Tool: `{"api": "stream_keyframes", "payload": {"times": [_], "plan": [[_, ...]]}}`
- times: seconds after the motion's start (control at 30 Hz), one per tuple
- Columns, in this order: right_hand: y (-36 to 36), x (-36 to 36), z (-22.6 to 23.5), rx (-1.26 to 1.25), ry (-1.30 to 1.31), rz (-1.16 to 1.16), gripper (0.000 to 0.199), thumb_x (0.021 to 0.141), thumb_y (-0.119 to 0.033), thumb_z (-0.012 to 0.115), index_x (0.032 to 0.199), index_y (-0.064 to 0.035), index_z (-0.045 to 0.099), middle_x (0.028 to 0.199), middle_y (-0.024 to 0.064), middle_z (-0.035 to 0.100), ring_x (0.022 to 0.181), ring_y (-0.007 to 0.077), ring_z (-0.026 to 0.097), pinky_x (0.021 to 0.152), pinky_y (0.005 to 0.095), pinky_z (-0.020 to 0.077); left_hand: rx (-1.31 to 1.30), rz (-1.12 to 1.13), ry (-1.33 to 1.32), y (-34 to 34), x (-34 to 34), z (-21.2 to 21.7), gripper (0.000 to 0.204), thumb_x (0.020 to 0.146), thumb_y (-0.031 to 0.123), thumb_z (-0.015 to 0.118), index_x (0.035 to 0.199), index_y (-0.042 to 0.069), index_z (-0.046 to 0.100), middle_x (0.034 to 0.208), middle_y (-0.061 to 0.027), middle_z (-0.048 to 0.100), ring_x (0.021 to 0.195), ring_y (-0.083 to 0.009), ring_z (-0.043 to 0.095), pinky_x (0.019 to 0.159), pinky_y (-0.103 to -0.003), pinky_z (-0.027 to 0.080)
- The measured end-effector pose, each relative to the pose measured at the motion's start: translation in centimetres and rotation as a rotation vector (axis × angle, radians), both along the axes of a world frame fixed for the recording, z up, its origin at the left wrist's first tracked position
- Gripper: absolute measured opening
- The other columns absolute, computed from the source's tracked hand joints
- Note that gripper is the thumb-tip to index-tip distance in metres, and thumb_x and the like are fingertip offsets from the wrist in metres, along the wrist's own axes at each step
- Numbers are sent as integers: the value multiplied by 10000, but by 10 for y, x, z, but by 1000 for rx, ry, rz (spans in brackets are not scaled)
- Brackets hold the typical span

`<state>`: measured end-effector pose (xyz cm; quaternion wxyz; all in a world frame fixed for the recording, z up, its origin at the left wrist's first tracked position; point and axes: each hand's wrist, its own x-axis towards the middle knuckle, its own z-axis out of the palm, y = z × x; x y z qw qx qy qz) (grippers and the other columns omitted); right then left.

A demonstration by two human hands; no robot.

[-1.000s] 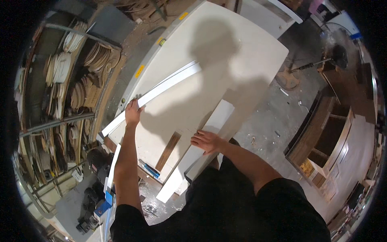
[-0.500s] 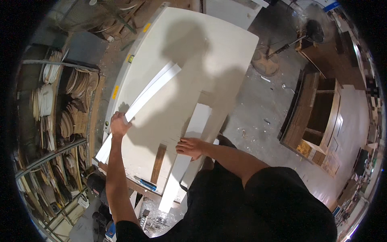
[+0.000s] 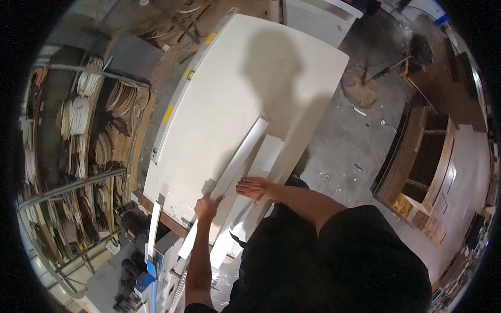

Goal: Cleaning and preparing white furniture trim strips and wooden blocks in a manufacturing facility.

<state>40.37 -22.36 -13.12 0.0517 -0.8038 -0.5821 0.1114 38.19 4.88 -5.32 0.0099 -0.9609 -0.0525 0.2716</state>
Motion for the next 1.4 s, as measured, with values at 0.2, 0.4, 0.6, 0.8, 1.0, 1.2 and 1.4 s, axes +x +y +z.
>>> {"api": "stream_keyframes", "payload": {"times": [0.2,0.4,0.6,0.8,1.0,1.2,1.4], "plan": [[-9,-13,-36,274,59,-8,986,760,-601,835,1508,-59,489,1565,122,504,1502,286,438,1319,477,276,-108,99,-222,9,-60,-47,760,943,796,601,1345,163,719,817,-223,766,787,-440,767,707,-567,606],[-1,1,8,368,62,-58,1172,633,-560,942,1575,-53,464,1645,130,483,1533,331,447,1320,487,308,-201,17,-410,4,-103,-52,495,1005,575,661,1139,102,720,1148,-179,759,1060,-366,733,820,-495,611],[0,5,31,330,40,-124,1113,751,-636,840,1592,-2,480,1646,141,506,1553,287,445,1335,466,284,-405,237,-413,-6,-141,-36,464,1057,370,636,1375,33,632,1253,-197,706,1229,-413,633,1136,-549,448],[-17,26,39,437,320,-252,1197,494,-367,1038,1525,-8,547,1606,257,494,1521,460,428,1280,531,356,-85,506,-591,36,-252,-52,695,1039,501,645,1536,29,529,1596,-262,496,1535,-476,375,1292,-609,225],[-146,91,-35,398,-62,-611,1232,843,-562,882,1686,50,223,1743,325,217,1622,484,224,1314,595,220,-91,1310,-752,115,-349,-69,1087,923,502,839,1661,-71,284,1709,-334,304,1592,-515,275,1323,-553,226],[-142,126,-44,729,943,-1110,748,1005,-183,787,1627,22,426,1630,220,496,1537,327,439,1282,403,307,-812,1452,-912,141,-369,-73,815,963,52,784,1632,-107,347,1637,-242,496,1485,-284,513,1206,-349,425],[-138,118,-42,657,824,-1035,694,1030,-105,742,1630,28,418,1669,190,466,1575,293,397,1287,386,313,-879,1495,-940,128,-350,-65,690,982,-1,736,1595,-104,439,1520,-181,626,1334,-216,624,1128,-323,479]]}}
